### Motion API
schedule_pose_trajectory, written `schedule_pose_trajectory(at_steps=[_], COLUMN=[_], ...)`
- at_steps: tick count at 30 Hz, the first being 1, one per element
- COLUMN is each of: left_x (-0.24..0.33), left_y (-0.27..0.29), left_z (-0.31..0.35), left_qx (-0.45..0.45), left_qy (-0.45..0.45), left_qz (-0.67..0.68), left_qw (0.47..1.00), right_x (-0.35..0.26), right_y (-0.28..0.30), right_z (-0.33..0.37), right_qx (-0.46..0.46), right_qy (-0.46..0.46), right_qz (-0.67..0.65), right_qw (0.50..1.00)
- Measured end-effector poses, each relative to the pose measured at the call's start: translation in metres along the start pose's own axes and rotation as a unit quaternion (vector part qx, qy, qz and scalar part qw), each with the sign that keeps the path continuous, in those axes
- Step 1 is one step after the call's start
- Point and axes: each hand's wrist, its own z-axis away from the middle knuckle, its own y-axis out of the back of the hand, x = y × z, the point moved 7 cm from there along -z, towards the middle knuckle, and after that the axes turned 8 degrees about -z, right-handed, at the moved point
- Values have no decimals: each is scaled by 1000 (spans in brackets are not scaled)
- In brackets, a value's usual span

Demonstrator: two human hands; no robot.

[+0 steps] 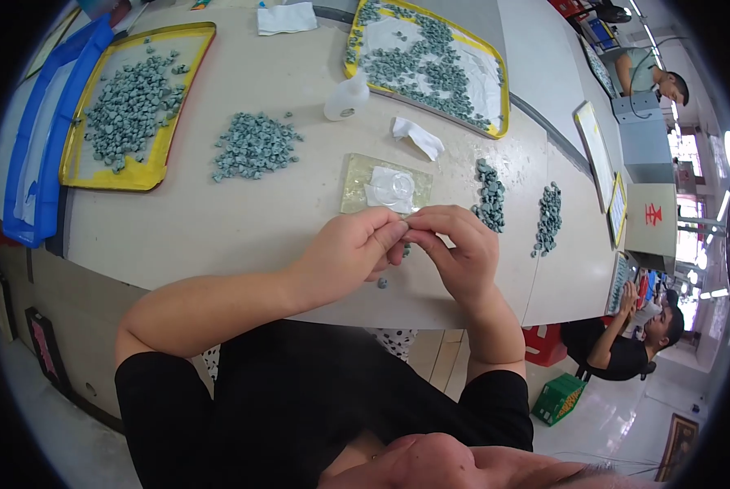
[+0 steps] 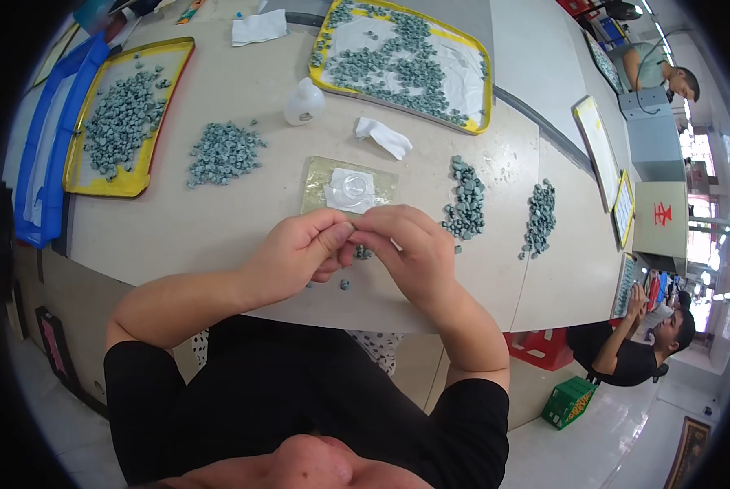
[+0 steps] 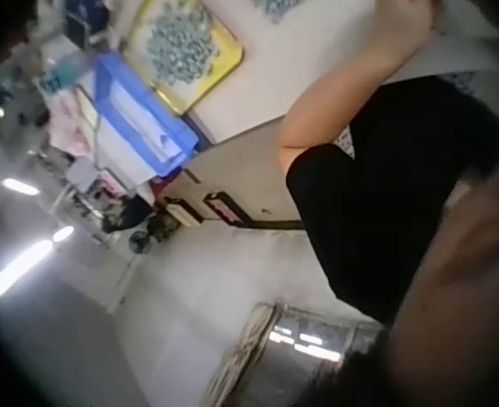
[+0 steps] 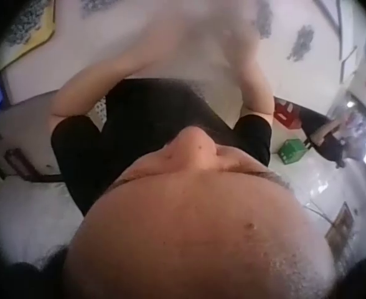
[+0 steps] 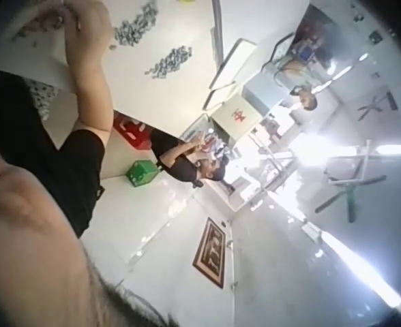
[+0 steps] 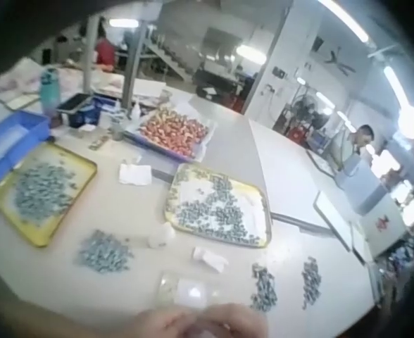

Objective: Manually sort and pack small green plastic components into a plastic bag.

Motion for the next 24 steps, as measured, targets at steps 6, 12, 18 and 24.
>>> schedule_pose_trajectory(at_steps=[6, 12, 18, 24], left_x=[10, 22, 26, 30], left_y=[10, 14, 20, 18], left_z=[14, 28, 40, 38], left_qx=[38, 49, 64, 73], left_qy=[-26, -65, -58, -70], left_qz=[-61, -102, -78, -115], left_qw=[997, 991, 993, 988], right_x=[-27, -38, -57, -57], right_y=[-7, -13, -22, -17], right_z=[-3, -5, -8, -6], right_qx=[-10, 17, 30, 22], right_qy=[59, 76, 118, 136], right_qz=[94, 103, 103, 131], right_qw=[994, 992, 987, 982])
